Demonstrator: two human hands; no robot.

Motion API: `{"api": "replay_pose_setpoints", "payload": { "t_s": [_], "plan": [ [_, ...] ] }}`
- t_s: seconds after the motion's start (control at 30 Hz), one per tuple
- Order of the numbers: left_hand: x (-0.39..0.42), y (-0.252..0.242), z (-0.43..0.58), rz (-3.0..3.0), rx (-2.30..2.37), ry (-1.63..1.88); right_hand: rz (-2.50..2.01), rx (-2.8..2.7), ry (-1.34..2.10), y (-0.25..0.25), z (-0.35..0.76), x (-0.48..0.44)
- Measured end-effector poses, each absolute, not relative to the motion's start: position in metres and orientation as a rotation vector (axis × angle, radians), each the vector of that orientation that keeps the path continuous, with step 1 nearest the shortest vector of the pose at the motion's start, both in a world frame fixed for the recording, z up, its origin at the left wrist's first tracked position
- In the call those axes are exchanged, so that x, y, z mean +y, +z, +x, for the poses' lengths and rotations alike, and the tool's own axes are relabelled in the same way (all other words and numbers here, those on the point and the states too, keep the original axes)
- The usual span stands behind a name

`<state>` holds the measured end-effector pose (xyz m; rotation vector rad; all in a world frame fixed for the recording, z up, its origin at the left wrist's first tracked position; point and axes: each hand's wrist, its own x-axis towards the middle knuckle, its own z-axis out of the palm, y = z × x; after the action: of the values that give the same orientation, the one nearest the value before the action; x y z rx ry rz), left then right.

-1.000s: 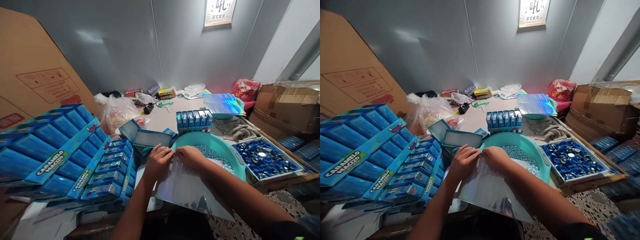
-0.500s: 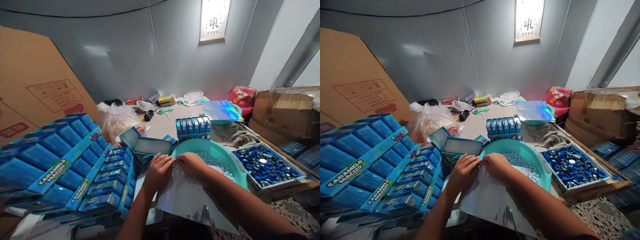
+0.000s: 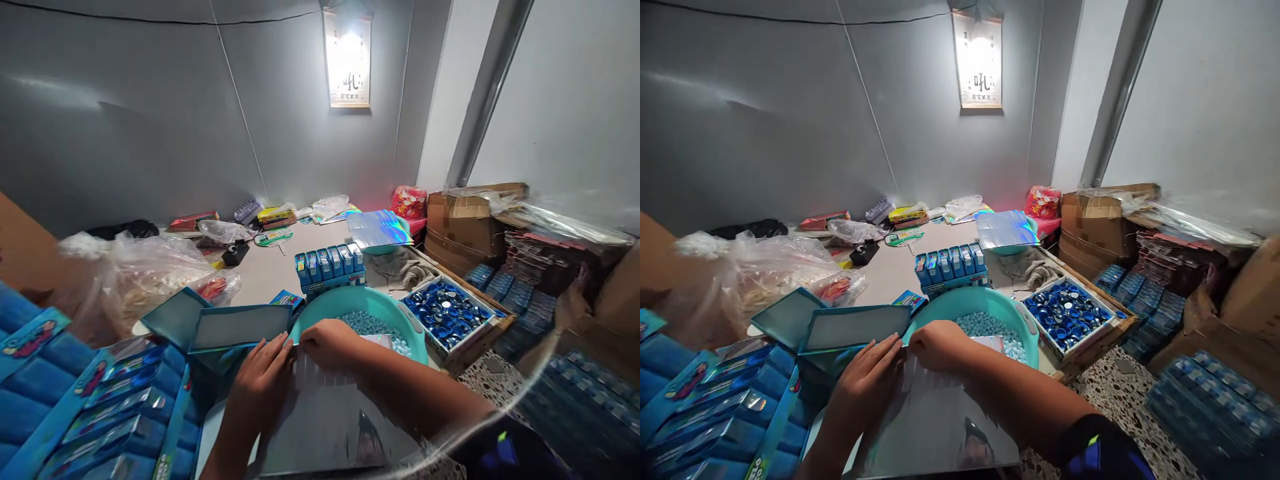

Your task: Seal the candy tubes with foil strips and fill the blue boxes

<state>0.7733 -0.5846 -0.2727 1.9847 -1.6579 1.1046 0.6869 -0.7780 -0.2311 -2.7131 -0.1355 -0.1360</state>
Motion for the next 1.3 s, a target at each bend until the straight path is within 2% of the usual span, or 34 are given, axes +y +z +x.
{"api": "replay_pose_setpoints", "payload": {
  "t_s": [0.17, 0.67, 1.3],
  "plan": [
    [-0.585, -0.272, 0.768, 1.964, -1.631, 1.143, -2.705, -0.104, -0.107, -0.23, 0.685, -0.779],
    [-0.582, -0.279, 0.763, 2.13, -1.567, 0.851, -2.747, -0.08, -0.07, -0.242, 0.685, -0.774],
    [-0.583, -0.277, 0.757, 2.132, -1.551, 0.854, -2.764, -0.067, -0.021, -0.238, 0.681, -0.772]
  ]
}}
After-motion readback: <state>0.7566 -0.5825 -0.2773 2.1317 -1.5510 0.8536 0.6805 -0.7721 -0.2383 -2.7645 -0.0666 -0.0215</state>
